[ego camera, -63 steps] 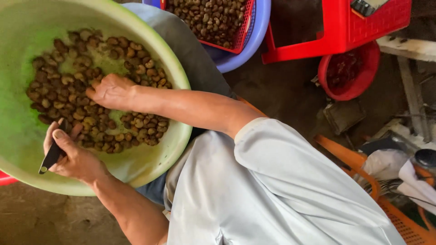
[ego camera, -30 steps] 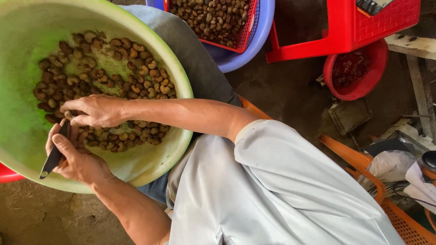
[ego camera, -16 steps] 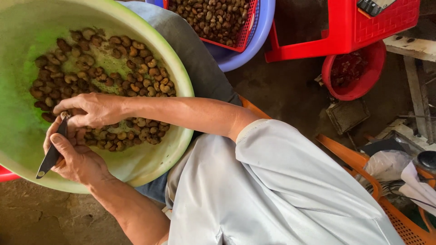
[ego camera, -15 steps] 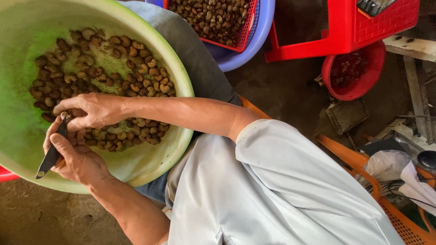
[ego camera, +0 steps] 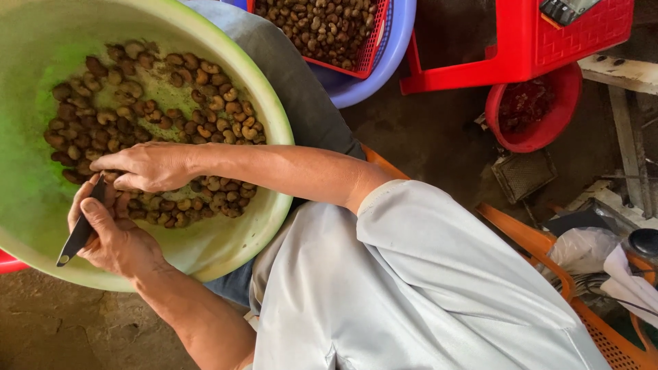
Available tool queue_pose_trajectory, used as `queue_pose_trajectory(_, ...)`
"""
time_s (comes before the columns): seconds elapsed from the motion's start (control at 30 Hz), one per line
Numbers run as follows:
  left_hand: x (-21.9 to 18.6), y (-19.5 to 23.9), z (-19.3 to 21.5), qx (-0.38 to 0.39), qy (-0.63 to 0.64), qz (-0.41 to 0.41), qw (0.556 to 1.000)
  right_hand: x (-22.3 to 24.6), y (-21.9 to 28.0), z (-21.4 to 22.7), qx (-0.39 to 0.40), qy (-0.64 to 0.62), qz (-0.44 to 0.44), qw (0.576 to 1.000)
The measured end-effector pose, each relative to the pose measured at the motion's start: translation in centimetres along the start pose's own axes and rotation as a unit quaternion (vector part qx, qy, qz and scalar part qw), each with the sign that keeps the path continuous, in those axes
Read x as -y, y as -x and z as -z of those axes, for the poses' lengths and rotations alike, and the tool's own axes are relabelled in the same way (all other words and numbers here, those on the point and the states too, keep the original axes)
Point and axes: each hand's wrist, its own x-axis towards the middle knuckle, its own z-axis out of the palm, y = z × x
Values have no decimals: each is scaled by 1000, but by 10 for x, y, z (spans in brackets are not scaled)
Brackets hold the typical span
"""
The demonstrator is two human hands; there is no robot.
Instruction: Manually scraping the outer skin or residue from individual nuts using a small hand tool
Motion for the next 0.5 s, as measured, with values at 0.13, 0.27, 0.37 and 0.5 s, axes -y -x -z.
queue_pose_trajectory(0.13, -4, 0, -1, 30, 34, 5, 999, 20, 9, 10, -14, -71, -16, 997)
queue_pose_trajectory(0.27, -3, 0, -1, 18, 36, 7, 999, 35, 17, 23, 24, -99, -55, 993)
queue_pose_trajectory(0.37, -3, 1, 2, 12, 28, 28, 999, 21, 8, 14, -12, -56, -24, 998)
queue_pose_trajectory(0.5, 1, -2, -1, 9, 32, 17, 999, 7, 3, 10, -30, -27, -10, 999)
